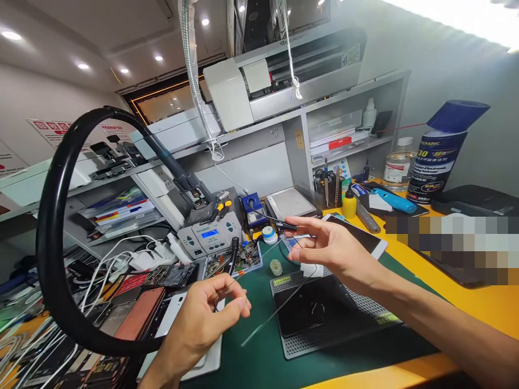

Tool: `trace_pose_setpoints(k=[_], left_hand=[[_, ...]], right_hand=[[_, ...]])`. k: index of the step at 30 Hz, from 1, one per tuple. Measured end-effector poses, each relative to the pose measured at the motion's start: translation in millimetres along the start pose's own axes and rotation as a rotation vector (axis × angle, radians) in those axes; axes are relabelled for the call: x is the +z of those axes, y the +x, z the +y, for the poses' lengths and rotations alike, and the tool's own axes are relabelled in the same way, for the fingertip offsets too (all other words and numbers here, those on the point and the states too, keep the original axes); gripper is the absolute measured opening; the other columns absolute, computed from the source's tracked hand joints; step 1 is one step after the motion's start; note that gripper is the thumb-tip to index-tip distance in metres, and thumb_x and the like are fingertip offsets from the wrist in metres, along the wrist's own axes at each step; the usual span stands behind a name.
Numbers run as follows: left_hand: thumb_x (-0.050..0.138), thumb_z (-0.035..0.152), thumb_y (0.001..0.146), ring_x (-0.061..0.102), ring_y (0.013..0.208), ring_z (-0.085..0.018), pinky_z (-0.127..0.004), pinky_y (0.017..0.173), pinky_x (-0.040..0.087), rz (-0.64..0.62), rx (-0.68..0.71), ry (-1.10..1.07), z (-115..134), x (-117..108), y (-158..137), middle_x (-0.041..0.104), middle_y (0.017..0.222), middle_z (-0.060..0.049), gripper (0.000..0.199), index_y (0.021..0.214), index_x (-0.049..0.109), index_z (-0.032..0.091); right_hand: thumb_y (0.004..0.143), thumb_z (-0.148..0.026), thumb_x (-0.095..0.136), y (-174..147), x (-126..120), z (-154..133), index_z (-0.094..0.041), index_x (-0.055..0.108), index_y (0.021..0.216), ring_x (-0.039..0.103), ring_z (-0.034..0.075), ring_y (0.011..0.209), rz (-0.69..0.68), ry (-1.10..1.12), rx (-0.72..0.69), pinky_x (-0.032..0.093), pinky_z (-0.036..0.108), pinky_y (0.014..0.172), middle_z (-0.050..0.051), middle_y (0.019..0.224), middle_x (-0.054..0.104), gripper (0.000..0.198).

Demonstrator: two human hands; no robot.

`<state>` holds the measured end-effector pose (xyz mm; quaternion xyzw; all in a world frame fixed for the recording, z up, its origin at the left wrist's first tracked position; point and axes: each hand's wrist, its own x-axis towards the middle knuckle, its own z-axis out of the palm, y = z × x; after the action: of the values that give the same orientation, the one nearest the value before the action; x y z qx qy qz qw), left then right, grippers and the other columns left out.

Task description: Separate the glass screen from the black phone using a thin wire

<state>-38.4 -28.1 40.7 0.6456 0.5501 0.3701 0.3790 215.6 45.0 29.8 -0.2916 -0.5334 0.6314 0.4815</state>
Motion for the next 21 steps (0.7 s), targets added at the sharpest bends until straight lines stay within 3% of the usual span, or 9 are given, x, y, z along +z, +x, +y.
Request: trace_pose_setpoints(k=[3,7,10,13,18,21], left_hand=[[0.073,0.042,0.081,0.067,0.083,-0.025,-0.036,0.084,0.05,0.056,-0.059,-0.158,2,3,0,0.071,0.071,-0.007,0.025,0.075,0.073,0.018],[0.07,0.047,0.084,0.067,0.086,-0.024,-0.039,0.087,0.052,0.194,-0.12,-0.536,0,20,-10,0.072,0.082,-0.009,0.036,0.098,0.077,0.014],[0.064,0.055,0.084,0.066,0.096,-0.028,-0.045,0.088,0.056,0.431,-0.074,-0.808,-9,45,-20,0.072,0.098,-0.012,0.046,0.104,0.077,0.015],[0.077,0.06,0.07,0.065,0.094,-0.027,-0.041,0.078,0.06,0.639,-0.076,-0.906,-16,78,-24,0.071,0.099,-0.012,0.053,0.1,0.078,0.016],[0.092,0.042,0.06,0.065,0.089,-0.023,-0.033,0.071,0.058,0.662,-0.134,-0.934,2,133,-5,0.07,0.098,-0.011,0.053,0.102,0.075,0.014],[0.089,0.037,0.066,0.065,0.089,-0.019,-0.031,0.074,0.055,0.665,-0.179,-1.021,18,151,11,0.07,0.099,-0.009,0.048,0.104,0.071,0.013]], right_hand=[[0.064,-0.016,0.086,2,1,2,-0.016,0.062,0.135,0.07,0.02,0.088,0.078,0.0,0.027,0.051,0.033,0.081,0.003,0.084,0.075,0.075],[0.059,-0.011,0.086,6,1,4,-0.016,0.066,0.129,0.068,0.023,0.105,0.177,0.072,0.06,0.052,0.029,0.083,0.008,0.107,0.075,0.072],[0.058,-0.006,0.084,9,2,6,-0.014,0.067,0.127,0.066,0.025,0.112,0.224,0.177,0.083,0.054,0.028,0.082,0.009,0.107,0.075,0.071],[0.058,-0.005,0.084,11,2,9,-0.014,0.066,0.127,0.067,0.026,0.11,0.254,0.23,0.078,0.055,0.028,0.077,0.01,0.101,0.075,0.072],[0.06,-0.008,0.085,9,8,13,-0.016,0.064,0.13,0.065,0.026,0.116,0.274,0.243,0.042,0.054,0.03,0.083,0.01,0.108,0.074,0.073],[0.062,-0.012,0.087,4,13,14,-0.018,0.066,0.128,0.063,0.027,0.12,0.277,0.209,-0.008,0.052,0.034,0.09,0.01,0.117,0.072,0.07]])
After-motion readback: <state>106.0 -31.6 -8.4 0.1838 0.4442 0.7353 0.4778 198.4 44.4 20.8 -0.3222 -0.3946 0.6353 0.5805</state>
